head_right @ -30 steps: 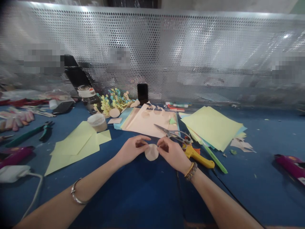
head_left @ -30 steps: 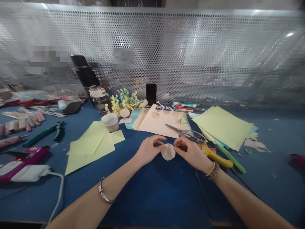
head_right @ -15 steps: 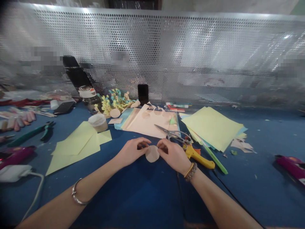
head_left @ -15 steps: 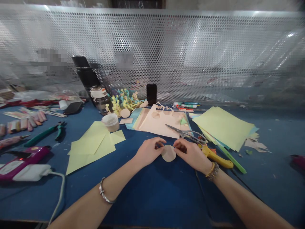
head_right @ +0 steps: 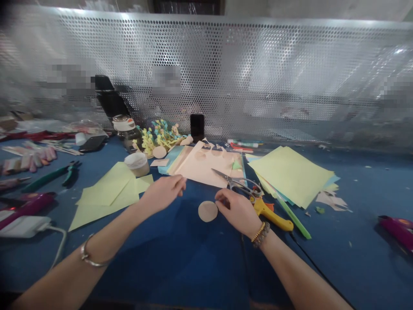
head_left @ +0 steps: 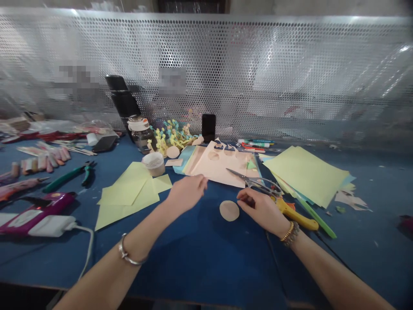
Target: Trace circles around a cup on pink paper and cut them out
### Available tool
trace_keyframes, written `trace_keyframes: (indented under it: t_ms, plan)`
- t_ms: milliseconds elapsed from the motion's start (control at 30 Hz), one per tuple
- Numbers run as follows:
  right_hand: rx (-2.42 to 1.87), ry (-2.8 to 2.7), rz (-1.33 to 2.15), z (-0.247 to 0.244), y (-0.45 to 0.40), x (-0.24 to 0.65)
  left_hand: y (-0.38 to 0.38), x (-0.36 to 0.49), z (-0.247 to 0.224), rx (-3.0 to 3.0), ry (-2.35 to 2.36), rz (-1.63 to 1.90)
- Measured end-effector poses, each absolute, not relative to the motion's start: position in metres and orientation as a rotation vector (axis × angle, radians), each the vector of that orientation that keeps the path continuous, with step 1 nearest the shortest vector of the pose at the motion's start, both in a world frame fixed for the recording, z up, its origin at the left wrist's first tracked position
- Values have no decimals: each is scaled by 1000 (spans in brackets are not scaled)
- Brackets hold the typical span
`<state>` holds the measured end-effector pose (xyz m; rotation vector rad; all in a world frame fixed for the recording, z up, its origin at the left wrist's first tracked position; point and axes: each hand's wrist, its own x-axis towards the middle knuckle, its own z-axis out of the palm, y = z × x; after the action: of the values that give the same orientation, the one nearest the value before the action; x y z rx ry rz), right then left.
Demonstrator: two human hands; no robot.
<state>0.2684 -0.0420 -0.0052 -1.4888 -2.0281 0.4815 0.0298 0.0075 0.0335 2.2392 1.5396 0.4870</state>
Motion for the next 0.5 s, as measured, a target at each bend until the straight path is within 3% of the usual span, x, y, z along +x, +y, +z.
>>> trace_keyframes:
  t_ms: [233,500]
  plan:
    - [-1469,-2041,465,-3,-44,268,35,-81,43,2068,2007,215]
    - [-1462,-2059,461,-3,-45,267,48,-117,32,2040,1949,351]
